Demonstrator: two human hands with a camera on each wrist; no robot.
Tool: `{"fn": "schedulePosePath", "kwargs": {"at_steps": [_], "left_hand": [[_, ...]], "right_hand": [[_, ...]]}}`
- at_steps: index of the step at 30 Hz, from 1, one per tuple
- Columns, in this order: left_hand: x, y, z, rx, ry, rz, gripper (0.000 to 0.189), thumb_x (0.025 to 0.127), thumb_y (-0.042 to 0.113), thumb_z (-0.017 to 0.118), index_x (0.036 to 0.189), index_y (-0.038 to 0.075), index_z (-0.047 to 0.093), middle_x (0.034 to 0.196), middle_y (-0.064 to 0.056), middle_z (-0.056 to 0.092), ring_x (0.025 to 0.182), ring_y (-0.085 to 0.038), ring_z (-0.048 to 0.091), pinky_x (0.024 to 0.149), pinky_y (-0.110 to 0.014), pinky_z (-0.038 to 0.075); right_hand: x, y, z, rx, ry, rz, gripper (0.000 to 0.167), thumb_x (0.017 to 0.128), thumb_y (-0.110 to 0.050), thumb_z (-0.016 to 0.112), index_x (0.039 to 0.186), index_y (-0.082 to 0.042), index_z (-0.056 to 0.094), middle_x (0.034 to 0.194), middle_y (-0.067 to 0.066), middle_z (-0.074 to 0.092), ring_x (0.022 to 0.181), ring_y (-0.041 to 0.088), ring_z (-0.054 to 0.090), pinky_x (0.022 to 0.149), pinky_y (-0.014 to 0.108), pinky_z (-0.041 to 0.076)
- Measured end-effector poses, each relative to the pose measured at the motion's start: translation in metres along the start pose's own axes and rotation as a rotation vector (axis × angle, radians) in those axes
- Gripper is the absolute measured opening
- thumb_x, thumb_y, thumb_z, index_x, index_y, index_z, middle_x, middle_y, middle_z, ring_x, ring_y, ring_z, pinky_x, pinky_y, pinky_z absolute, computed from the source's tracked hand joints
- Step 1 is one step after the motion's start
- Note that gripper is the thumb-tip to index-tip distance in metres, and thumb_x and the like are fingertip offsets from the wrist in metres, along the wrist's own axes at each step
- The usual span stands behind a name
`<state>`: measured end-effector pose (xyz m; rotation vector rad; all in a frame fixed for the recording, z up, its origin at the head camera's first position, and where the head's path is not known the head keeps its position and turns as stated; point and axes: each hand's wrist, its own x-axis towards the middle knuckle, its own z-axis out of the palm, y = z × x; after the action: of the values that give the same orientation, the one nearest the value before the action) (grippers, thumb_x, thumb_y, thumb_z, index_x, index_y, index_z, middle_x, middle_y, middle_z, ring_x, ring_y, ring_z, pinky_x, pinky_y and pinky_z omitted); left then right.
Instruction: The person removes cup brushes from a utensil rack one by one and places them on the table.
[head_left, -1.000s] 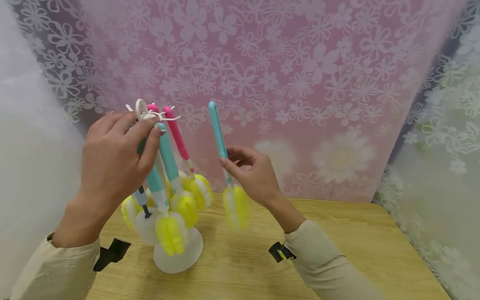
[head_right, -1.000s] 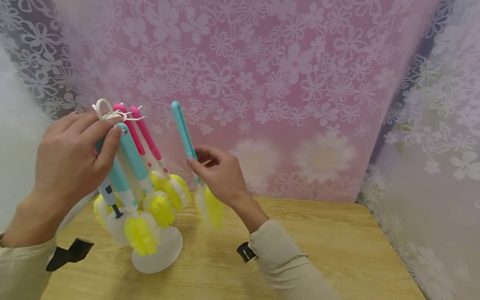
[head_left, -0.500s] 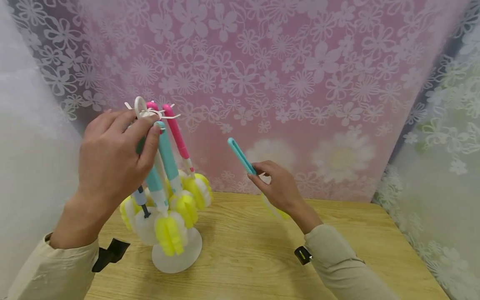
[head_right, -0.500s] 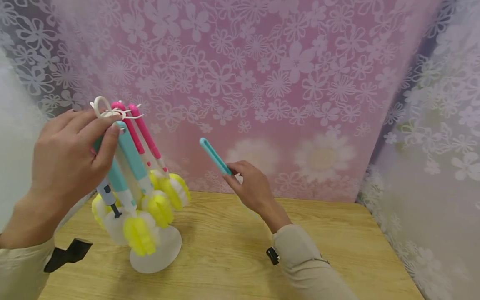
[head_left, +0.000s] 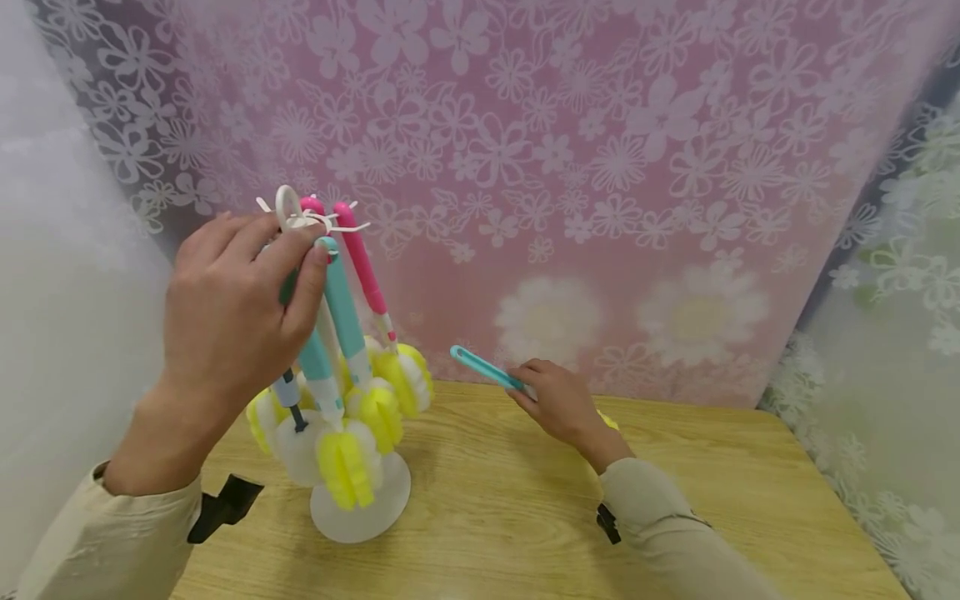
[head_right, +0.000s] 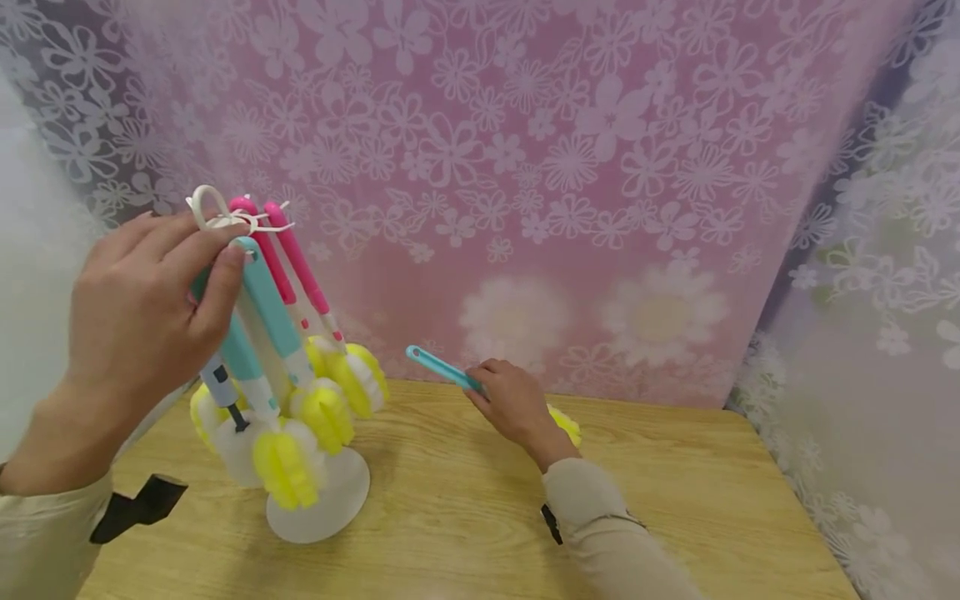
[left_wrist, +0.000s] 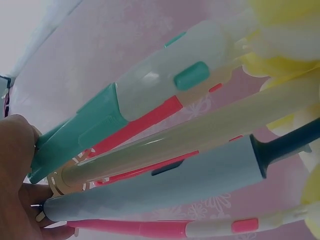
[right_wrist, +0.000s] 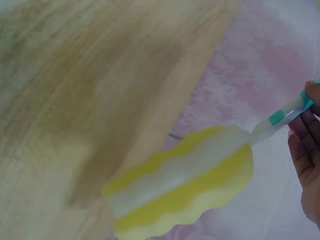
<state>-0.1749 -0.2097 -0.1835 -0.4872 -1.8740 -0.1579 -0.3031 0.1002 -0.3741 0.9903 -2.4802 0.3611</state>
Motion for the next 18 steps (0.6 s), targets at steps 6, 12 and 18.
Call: {"fn": "schedulePosePath", "kwargs": {"at_steps": [6,12,18], "left_hand": [[0.002,-0.001,-0.001,0.011,0.001,0.019,0.040,0.097,0.029,0.044,0.103,0.000,0.071,0.090,-0.020,0.067,0.089,-0.039,0.057,0.083,-0.053,0.044],[0.002,0.000,-0.002,0.027,-0.019,0.025,0.040,0.098,0.029,0.043,0.105,0.000,0.070,0.092,-0.020,0.066,0.089,-0.039,0.056,0.082,-0.053,0.045],[0.001,0.001,-0.001,0.030,-0.029,0.014,0.040,0.098,0.029,0.043,0.106,0.001,0.070,0.094,-0.020,0.067,0.092,-0.038,0.057,0.085,-0.053,0.044]], "right_hand": [[-0.002,0.007,0.025,-0.061,-0.092,-0.038,0.028,0.087,-0.024,0.070,0.111,-0.011,0.070,0.100,0.003,0.066,0.087,0.018,0.062,0.073,0.034,0.053],[-0.004,0.010,0.049,-0.039,-0.126,-0.095,0.019,0.084,-0.016,0.073,0.102,-0.012,0.071,0.095,0.003,0.066,0.082,0.019,0.062,0.074,0.036,0.052],[-0.012,0.010,0.066,0.013,-0.169,-0.054,0.018,0.082,-0.011,0.074,0.100,-0.013,0.072,0.093,0.004,0.063,0.081,0.019,0.060,0.071,0.034,0.052]]}}
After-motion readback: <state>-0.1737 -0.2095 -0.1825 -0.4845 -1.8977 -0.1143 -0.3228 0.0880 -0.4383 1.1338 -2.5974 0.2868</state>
